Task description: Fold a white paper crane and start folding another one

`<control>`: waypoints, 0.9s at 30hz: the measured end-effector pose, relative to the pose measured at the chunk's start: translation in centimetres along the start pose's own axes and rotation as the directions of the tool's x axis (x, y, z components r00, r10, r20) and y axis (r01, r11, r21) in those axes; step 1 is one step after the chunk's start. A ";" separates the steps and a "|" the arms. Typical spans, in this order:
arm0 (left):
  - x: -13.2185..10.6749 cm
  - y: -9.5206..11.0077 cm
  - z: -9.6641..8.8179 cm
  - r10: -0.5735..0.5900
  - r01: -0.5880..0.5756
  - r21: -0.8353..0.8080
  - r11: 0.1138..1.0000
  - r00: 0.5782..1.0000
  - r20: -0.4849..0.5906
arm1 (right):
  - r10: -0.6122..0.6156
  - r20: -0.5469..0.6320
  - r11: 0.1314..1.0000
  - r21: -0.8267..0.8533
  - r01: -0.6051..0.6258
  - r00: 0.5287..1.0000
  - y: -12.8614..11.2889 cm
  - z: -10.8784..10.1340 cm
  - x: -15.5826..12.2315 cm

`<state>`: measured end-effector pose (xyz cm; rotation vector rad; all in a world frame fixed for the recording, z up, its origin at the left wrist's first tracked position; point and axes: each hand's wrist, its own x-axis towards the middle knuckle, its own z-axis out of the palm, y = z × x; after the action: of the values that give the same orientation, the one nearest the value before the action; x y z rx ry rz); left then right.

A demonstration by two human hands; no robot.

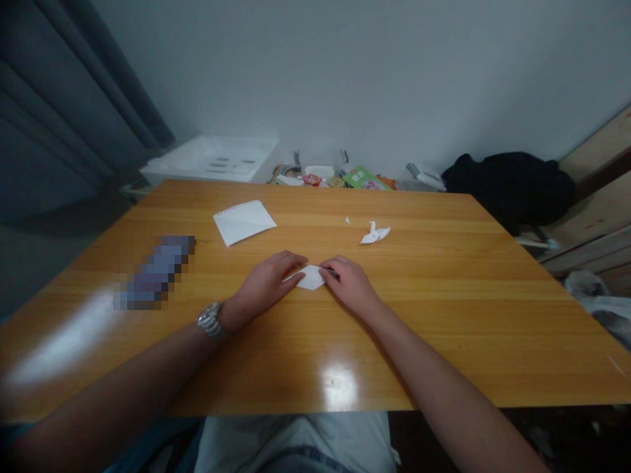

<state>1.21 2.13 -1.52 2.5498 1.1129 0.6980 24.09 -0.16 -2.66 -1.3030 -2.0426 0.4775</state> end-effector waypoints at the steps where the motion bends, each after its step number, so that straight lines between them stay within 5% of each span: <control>1: 0.0 0.1 -0.2 0.031 -0.031 0.032 0.999 1.000 0.003 | -0.006 -0.010 1.000 -0.019 0.005 1.000 0.1 0.1 0.0; 10: -0.4 1.0 -0.6 0.159 -0.207 0.250 0.946 0.967 0.201 | -0.091 -0.048 0.992 -0.093 0.086 0.995 0.8 0.8 -0.2; 21: -0.4 0.8 -0.8 0.159 -0.217 0.282 0.934 0.963 0.216 | -0.214 0.017 0.960 -0.183 0.214 0.977 0.4 0.6 0.1; 27: -0.4 0.7 -1.0 0.153 -0.205 0.251 0.946 0.966 0.211 | -0.271 0.151 0.958 -0.057 0.282 0.951 0.7 -0.1 -0.2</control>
<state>0.86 1.41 -0.55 2.9056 0.9792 0.3499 24.67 -0.04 -3.10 -1.0265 -2.3398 0.3727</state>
